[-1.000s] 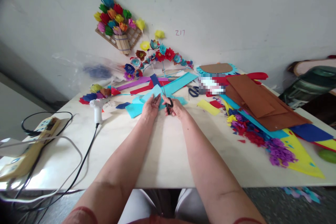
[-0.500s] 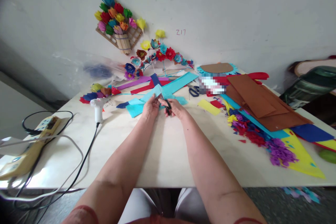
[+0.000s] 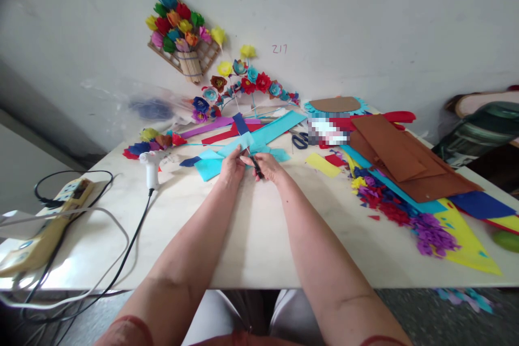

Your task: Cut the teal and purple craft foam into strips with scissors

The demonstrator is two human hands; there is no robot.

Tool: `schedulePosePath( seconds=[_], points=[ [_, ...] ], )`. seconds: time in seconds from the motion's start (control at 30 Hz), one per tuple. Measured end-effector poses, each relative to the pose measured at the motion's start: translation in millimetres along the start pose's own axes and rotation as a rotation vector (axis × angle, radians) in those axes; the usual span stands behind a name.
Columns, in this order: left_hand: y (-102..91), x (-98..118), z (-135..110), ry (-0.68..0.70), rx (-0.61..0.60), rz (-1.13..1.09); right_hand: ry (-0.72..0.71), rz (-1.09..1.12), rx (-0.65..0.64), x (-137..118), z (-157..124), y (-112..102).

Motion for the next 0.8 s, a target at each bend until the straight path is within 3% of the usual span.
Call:
schedulePosePath(
  seconds=[0.23,0.8],
  points=[
    [0.1,0.7,1.2,0.043,-0.033,0.019,0.003,-0.003,0.001,1.1,0.2,0.3],
    [-0.7,-1.5,1.0,-0.003,0.015,-0.006,0.003,-0.015,0.021,6.2,4.1,1.5]
  ],
)
Point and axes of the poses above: each hand's wrist, its own z-axis towards the middle knuckle, its own y-axis out of the palm, x = y × z, the point moved 6 cm from there along z, towards the middle knuckle, and after that the axes turned 12 degrees about z, right-handed, at the moved point
